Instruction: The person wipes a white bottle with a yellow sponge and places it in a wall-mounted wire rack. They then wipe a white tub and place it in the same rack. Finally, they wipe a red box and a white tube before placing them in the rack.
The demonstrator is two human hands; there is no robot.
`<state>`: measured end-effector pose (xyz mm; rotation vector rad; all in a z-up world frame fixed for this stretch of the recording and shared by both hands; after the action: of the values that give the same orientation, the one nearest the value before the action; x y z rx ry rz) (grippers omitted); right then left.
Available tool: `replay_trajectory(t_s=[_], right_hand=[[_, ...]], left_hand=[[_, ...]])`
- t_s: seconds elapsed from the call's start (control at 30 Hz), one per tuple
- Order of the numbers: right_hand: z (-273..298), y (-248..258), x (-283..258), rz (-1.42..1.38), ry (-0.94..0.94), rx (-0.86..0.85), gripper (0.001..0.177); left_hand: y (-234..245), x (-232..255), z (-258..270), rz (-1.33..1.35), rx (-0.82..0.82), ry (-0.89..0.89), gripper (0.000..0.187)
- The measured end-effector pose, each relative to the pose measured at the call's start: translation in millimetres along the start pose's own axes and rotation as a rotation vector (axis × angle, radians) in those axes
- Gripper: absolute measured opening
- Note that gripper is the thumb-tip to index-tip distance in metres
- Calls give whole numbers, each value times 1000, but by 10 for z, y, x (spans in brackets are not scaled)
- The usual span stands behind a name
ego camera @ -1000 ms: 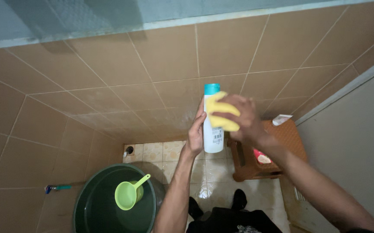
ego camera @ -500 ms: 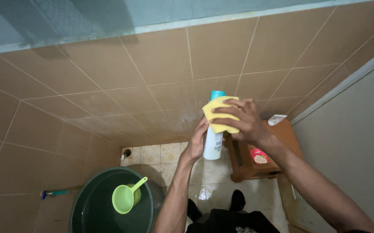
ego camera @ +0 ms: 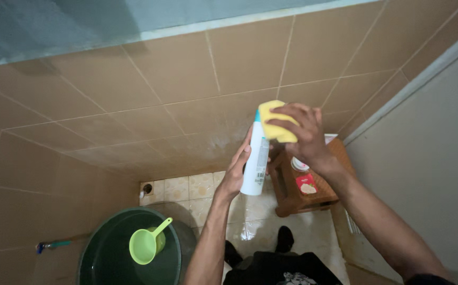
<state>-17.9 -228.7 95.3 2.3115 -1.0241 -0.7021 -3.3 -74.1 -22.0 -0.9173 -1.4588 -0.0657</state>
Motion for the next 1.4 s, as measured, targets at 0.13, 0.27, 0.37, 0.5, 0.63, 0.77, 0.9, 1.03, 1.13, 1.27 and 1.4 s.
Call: replay_trajectory(t_s=[0.13, 0.27, 0.37, 0.5, 0.63, 0.77, 0.9, 1.03, 1.13, 1.27, 1.4], right_hand=[[144, 154, 195, -138, -167, 57, 59], [411, 181, 481, -372, -416, 159, 58], [736, 189, 623, -502, -503, 208, 52], [1304, 56, 940, -623, -808, 260, 41], [1950, 34, 1227, -610, -1086, 408, 32], [2773, -64, 1619, -607, -1247, 523, 34], [3727, -358, 2160, -590, -1468, 594, 32], [4321, -600, 2458, -641, -1489, 601, 36], [4632, -798, 2691, -772, -1625, 657, 38], [5049, -1095, 2995, -741, -1843, 540, 42], [5350, -1395, 3308, -570, -1884, 342, 46]], left_hand=[[167, -328, -53, 82, 53, -7, 78], [289, -594, -129, 30, 129, 27, 72], [187, -688, -239, 108, 194, 115, 65], [-32, -741, -315, 126, 178, 172, 59], [-107, -949, -419, 87, 140, 202, 58], [-54, -1350, -562, -53, 112, 223, 49], [-28, -1772, -752, -97, 83, 187, 28], [-29, -2041, -875, -155, 125, 232, 28], [-36, -2199, -1004, -171, 129, 222, 28], [32, -2408, -1164, -268, 172, 227, 31], [92, -2597, -1245, -269, 212, 270, 28]])
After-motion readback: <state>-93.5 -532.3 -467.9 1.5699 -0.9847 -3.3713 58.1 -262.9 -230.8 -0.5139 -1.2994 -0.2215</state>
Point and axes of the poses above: each hand's wrist, its own z-axis away from the middle knuckle, its own y-axis out of the back of the hand, x = y × z, the point moved 7 cm from there along -z, towards the middle knuckle, and after that the axes turned 2 degrees about -y, right-handed, at the moved point
